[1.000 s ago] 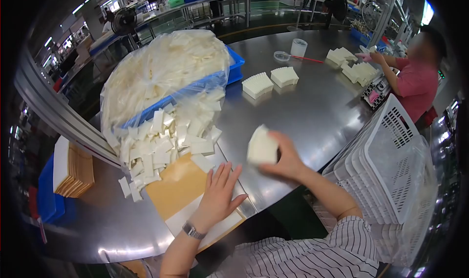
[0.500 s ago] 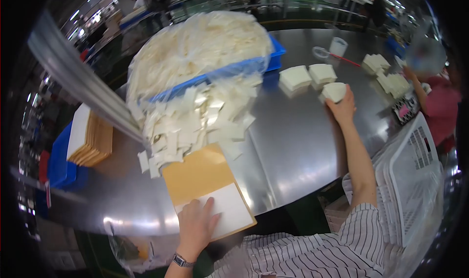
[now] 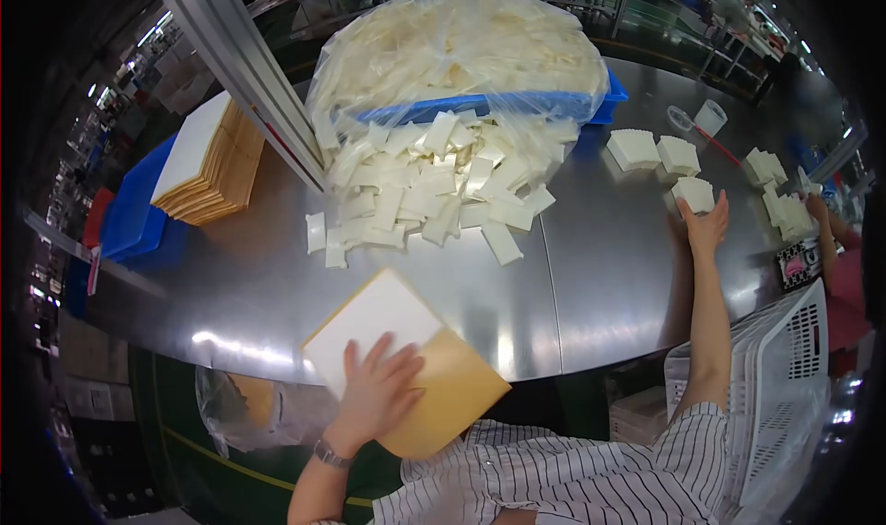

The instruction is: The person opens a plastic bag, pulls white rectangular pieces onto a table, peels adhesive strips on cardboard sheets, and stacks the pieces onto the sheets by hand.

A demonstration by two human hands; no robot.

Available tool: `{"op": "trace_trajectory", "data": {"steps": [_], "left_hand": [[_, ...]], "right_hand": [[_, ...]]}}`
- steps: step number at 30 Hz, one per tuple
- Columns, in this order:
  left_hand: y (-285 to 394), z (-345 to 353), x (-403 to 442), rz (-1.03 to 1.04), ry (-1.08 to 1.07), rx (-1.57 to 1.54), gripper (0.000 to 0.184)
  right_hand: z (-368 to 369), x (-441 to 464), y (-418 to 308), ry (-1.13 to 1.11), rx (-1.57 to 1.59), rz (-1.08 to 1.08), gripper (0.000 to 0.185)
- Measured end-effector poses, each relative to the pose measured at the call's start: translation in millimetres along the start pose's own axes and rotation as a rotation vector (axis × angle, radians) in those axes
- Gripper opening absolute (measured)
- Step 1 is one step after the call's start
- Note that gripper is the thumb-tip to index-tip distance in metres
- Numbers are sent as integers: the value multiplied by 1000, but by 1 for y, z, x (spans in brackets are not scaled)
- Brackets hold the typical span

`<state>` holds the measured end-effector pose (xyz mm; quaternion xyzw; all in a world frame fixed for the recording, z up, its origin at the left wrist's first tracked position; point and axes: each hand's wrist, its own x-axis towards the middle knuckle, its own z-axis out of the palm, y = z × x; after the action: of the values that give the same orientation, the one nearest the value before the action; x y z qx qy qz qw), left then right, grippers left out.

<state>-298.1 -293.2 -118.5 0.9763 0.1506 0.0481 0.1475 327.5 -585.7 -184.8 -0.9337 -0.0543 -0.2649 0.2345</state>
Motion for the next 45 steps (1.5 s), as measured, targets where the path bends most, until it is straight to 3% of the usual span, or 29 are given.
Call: {"op": "trace_trajectory", "data": {"steps": [1, 3, 5, 7, 8, 12, 17, 19, 23, 30, 34, 37, 39, 41, 43, 45], "left_hand": [[0, 6, 8, 143, -32, -13, 59], [5, 16, 33, 228, -34, -22, 58], [13, 21, 55, 313, -34, -29, 58], [22, 25, 73, 294, 10, -352, 60], [24, 26, 81, 335, 37, -341, 61], [29, 27, 93, 400, -50, -295, 60], [30, 32, 95, 434, -58, -145, 55], [31, 33, 99, 382, -11, -122, 55], [13, 35, 111, 244, 69, -75, 57], [-12, 33, 130, 252, 98, -10, 67], [-14, 31, 132, 263, 77, -1, 77], [-14, 30, 134, 236, 71, -63, 79], [-12, 26, 133, 232, 74, -97, 75], [-13, 23, 136, 231, 81, -133, 72], [-19, 19, 147, 174, 144, -265, 50], [-26, 10, 173, 202, 213, -159, 41]], "right_hand": [[-3, -3, -4, 1, -4, -12, 114], [-9, -17, -16, 171, -41, -122, 107], [-6, -46, -36, 221, 150, -440, 81], [-36, -92, -96, -205, 355, -592, 41], [-40, -116, -121, -287, 446, -717, 31], [-60, -178, -200, -593, 536, -1007, 19], [-18, -197, -267, -694, 584, -1003, 16], [-7, -204, -289, -801, 887, -970, 16], [-31, -215, -296, -936, 1024, -860, 34], [-101, -203, -234, -995, 549, -1197, 66], [-87, -218, -224, -857, 670, -1213, 59], [-76, -221, -226, -775, 740, -1097, 45], [-70, -215, -233, -827, 941, -322, 31], [-71, -207, -227, -828, 1100, -291, 30], [-81, -207, -223, -824, 1253, -259, 32], [-104, -223, -217, -1096, 1378, -40, 44]]}}
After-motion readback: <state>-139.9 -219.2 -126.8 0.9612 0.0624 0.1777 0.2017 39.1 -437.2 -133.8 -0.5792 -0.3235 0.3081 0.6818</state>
